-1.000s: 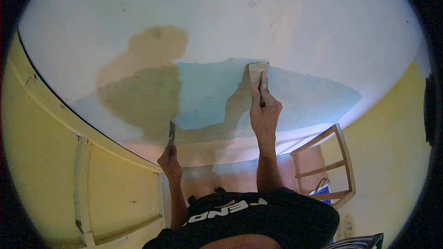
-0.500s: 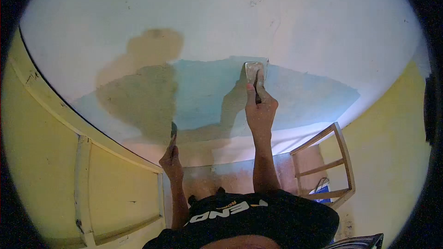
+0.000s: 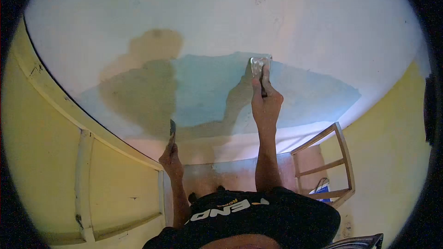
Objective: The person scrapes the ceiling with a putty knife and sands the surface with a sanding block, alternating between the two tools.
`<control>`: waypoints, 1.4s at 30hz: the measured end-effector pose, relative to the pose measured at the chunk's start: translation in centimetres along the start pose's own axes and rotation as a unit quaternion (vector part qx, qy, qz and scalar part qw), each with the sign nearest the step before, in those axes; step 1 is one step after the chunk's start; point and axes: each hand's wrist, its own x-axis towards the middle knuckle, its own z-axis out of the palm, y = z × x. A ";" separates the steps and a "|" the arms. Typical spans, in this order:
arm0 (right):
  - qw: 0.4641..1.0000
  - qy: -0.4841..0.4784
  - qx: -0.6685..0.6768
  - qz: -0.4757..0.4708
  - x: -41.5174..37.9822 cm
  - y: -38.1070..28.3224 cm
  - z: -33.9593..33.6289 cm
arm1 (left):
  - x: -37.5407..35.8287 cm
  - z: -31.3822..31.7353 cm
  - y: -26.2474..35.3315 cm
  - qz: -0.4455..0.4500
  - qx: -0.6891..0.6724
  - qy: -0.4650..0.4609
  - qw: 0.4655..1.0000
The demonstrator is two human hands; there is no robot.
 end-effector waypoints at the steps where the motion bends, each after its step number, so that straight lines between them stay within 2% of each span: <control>1: 1.000 0.006 0.005 0.012 0.0 0.3 0.1 | 0.1 -0.2 -0.1 0.000 0.005 -0.005 1.000; 5: 0.999 0.016 0.032 0.037 -0.2 0.2 0.3 | -0.1 -0.1 0.9 0.022 -0.036 0.015 0.999; 9: 0.999 -0.016 0.020 0.047 0.5 0.6 -0.1 | -0.4 -0.6 0.9 -0.011 -0.008 0.002 1.000; 12: 0.996 0.025 0.082 0.022 0.0 -0.3 0.0 | -0.2 -1.3 0.9 -0.030 0.002 0.006 1.000; 14: 0.998 0.005 0.062 0.032 0.6 0.1 0.5 | -0.1 -1.2 -0.9 0.001 -0.029 0.019 0.999; 20: 0.998 -0.002 0.047 0.034 0.3 -0.1 0.0 | -0.1 -1.0 0.7 -0.006 0.003 0.002 1.000; 23: 0.999 0.004 0.051 0.013 -0.1 0.2 0.7 | 0.2 -0.2 -2.3 0.073 -0.021 0.022 0.997; 28: 0.998 0.005 0.055 0.012 -0.1 -0.6 0.7 | -0.2 -0.3 -1.4 0.043 0.009 -0.009 0.999; 31: 1.000 0.021 0.011 -0.010 0.3 0.0 1.0 | -0.4 -0.4 -1.6 0.036 -0.037 -0.009 0.999; 32: 0.999 0.020 0.026 0.009 0.1 0.0 1.0 | -0.6 -0.6 -1.6 0.033 -0.056 -0.007 0.998; 34: 0.997 0.017 0.057 0.046 -0.7 0.0 1.0 | -0.7 -1.2 -0.6 0.041 -0.022 0.008 0.999; 38: 0.997 0.054 0.054 0.021 0.2 -0.5 0.6 | -0.7 -2.5 0.2 0.079 0.062 0.021 0.995; 42: 0.995 0.036 0.079 0.041 -0.1 -0.6 0.5 | -0.2 -2.9 0.4 0.074 0.011 0.045 0.996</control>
